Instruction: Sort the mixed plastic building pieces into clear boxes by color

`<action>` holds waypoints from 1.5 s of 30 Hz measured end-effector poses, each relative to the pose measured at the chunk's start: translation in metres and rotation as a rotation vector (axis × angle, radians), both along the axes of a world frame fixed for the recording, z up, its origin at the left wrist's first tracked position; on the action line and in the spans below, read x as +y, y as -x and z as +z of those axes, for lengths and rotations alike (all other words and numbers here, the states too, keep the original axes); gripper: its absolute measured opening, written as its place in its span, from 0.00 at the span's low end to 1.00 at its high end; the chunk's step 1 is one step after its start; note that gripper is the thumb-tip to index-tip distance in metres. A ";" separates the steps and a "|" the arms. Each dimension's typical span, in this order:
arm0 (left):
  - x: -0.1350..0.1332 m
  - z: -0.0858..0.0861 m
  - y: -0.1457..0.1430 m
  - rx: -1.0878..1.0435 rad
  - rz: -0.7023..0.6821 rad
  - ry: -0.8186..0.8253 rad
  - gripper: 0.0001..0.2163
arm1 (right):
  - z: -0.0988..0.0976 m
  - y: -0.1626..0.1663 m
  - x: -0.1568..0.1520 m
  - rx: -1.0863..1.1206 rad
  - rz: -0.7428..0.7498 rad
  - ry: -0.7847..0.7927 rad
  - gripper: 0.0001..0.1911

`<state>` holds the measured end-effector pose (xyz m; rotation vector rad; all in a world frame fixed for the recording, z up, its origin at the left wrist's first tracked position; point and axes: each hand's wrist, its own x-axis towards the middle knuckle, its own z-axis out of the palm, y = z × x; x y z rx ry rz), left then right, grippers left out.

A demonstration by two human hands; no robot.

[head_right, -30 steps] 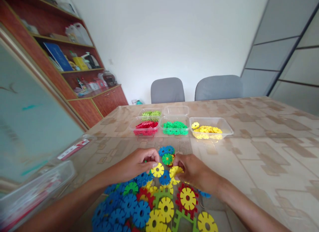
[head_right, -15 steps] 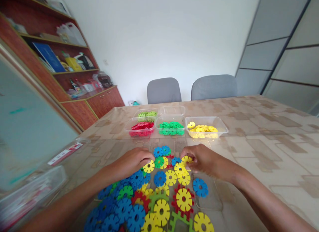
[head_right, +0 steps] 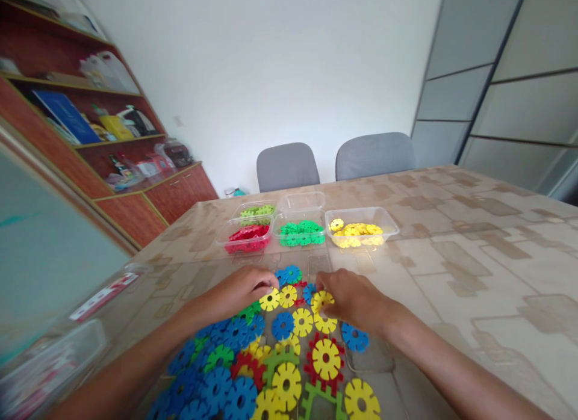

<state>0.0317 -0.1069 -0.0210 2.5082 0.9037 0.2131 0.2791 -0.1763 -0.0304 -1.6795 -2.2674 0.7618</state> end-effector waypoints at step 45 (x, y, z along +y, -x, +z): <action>-0.004 -0.005 -0.028 -0.347 0.082 0.588 0.10 | 0.002 0.001 0.013 0.673 0.048 0.069 0.09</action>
